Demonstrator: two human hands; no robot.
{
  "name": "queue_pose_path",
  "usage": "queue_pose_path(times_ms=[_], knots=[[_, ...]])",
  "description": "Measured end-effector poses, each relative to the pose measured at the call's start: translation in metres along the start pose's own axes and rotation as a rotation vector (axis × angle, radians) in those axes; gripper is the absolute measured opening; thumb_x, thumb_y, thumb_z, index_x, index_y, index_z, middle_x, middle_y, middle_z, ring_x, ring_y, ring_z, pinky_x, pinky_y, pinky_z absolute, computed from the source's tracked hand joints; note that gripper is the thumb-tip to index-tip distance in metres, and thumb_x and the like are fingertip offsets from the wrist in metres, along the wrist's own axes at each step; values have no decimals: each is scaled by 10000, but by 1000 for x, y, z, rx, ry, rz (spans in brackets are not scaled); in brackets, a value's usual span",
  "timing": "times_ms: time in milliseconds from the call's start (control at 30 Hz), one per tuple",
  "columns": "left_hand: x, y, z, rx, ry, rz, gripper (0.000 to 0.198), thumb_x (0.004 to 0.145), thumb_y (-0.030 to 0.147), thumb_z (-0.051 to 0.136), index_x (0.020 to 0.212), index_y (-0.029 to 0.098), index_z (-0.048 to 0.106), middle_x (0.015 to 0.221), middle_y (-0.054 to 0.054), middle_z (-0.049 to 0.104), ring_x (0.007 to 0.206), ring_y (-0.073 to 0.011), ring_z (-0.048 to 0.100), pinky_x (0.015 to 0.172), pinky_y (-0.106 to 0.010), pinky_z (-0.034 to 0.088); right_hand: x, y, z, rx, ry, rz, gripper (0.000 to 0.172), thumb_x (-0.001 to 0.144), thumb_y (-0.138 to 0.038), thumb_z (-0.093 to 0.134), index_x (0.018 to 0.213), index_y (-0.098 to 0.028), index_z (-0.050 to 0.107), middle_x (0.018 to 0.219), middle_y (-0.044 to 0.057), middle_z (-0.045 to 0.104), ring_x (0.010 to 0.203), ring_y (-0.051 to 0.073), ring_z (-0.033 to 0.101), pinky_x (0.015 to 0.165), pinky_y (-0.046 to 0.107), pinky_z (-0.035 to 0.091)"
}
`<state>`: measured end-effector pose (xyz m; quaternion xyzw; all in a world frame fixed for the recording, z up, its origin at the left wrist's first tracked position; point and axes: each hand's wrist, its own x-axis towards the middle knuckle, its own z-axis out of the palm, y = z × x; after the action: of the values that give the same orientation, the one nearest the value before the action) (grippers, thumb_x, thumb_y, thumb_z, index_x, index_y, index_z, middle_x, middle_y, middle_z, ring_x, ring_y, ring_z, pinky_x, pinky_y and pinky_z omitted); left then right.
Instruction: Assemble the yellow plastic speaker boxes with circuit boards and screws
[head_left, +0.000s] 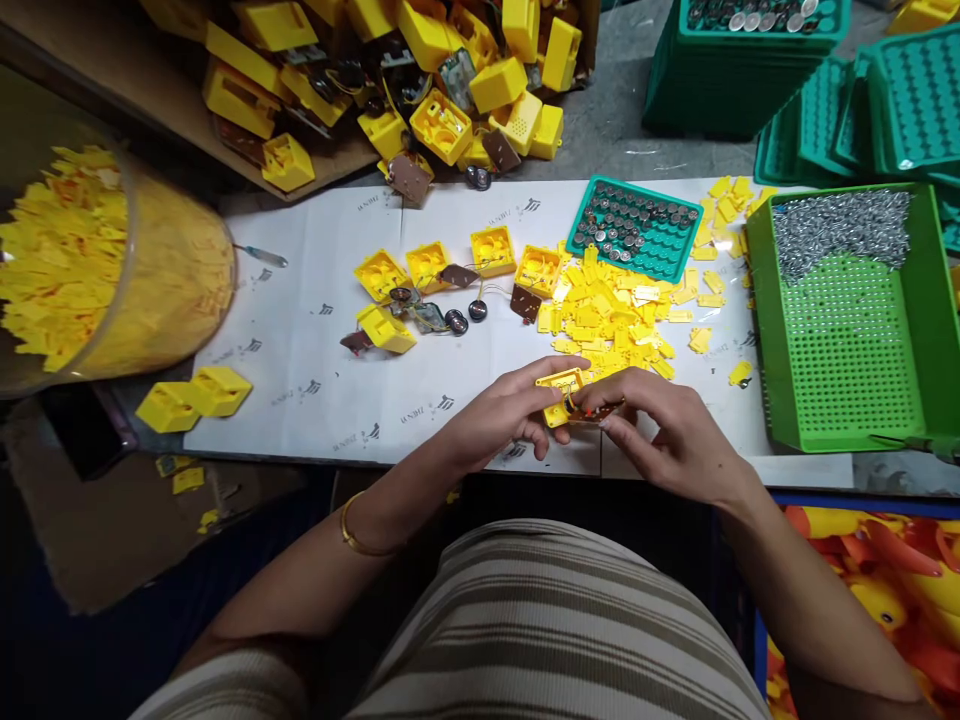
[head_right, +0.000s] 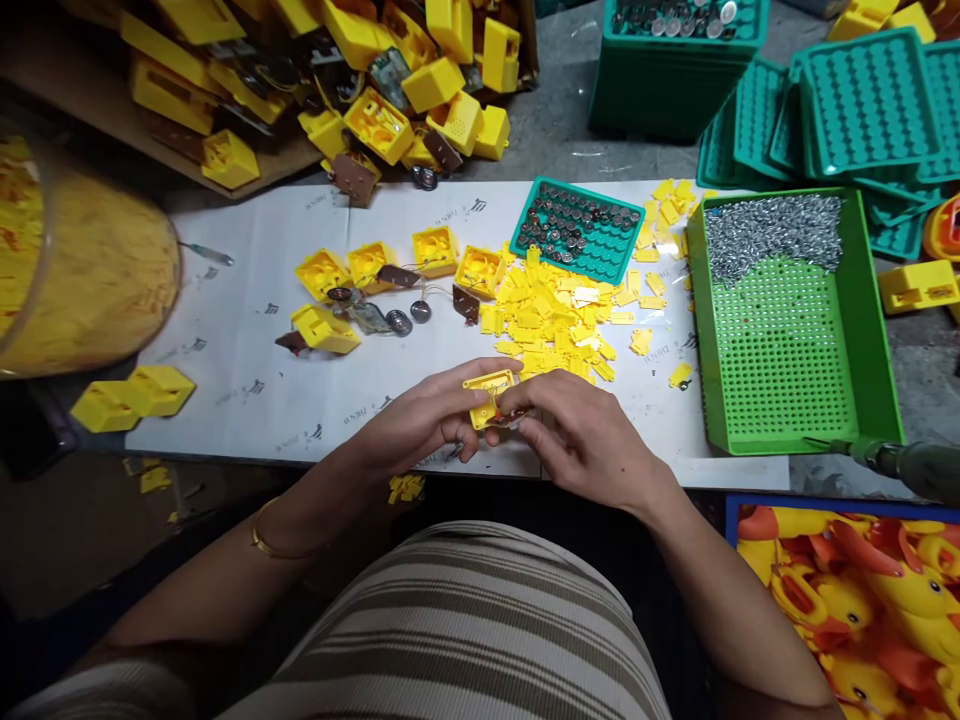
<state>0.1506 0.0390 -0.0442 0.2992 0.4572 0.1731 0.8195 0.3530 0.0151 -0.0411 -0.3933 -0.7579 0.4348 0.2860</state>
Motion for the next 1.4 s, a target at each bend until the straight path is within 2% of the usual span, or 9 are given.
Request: queue_pose_path(times_ms=[100, 233, 333, 567, 800, 1000, 1100, 1267, 1400], knots=[[1, 0, -2, -115, -34, 2, 469, 840, 193, 469, 1306, 152, 506, 862, -63, 599, 591, -122, 596, 424, -198, 476, -1, -5, -2, -143, -100, -9, 185, 864, -122, 492, 1007, -208, 573, 943, 45, 662, 910, 181, 580, 797, 320, 474], [1, -1, 0, -97, 0, 28, 361, 897, 299, 472, 1208, 160, 592, 938, -78, 598, 602, -112, 576, 417, -200, 476, 0, -15, -4, -326, -222, -53, 176, 847, -118, 477, 973, -199, 570, 899, 54, 649, 907, 213, 547, 737, 340, 480], [0, 0, 5, -7, 22, 29, 338, 883, 346, 536, 1176, 192, 604, 896, -43, 590, 556, -85, 552, 416, -187, 466, 1, -19, -4, -412, -259, -113, 143, 865, -151, 470, 948, -189, 580, 920, 69, 648, 943, 233, 529, 769, 371, 495], [-1, 3, 5, 69, 2, 9, 440, 808, 173, 538, 1247, 198, 564, 860, -19, 609, 518, -72, 575, 464, -192, 491, -1, -15, -5, -401, -278, -155, 175, 897, -162, 465, 989, -183, 612, 1015, 61, 658, 1033, 245, 507, 823, 380, 508], [-6, 2, 7, 209, 46, 72, 511, 798, 157, 530, 1307, 186, 509, 1115, -80, 617, 551, -56, 582, 486, -189, 506, -6, -6, 1, -263, -43, -101, 237, 920, -169, 502, 1147, -209, 557, 966, 66, 626, 874, 162, 588, 728, 275, 508], [-4, -4, 8, 68, 51, 49, 498, 794, 182, 558, 1279, 127, 464, 883, -54, 646, 674, -163, 688, 511, -216, 539, -9, 2, 8, -114, 205, 37, 131, 880, -232, 609, 1009, -224, 585, 879, 9, 671, 700, 114, 628, 655, 231, 517], [-5, -4, 6, -11, 11, 7, 500, 789, 164, 564, 1284, 127, 503, 914, -64, 674, 700, -164, 702, 592, -234, 562, -7, 2, 9, -93, 233, 35, 124, 868, -219, 624, 992, -208, 614, 888, 20, 672, 729, 115, 632, 633, 221, 514], [-5, -5, 8, -15, 92, -8, 499, 779, 118, 554, 1278, 138, 554, 1068, -95, 679, 700, -140, 690, 620, -245, 571, -3, -1, 10, -96, 198, -13, 132, 863, -167, 620, 992, -172, 647, 904, 52, 660, 841, 133, 622, 731, 245, 517], [-7, -5, 10, -92, 80, -11, 461, 778, 119, 561, 1237, 141, 594, 1233, -110, 625, 837, -157, 677, 697, -270, 582, 0, -2, 9, -130, 149, 8, 145, 877, -165, 598, 1008, -166, 659, 908, 50, 643, 830, 125, 619, 729, 240, 503]])
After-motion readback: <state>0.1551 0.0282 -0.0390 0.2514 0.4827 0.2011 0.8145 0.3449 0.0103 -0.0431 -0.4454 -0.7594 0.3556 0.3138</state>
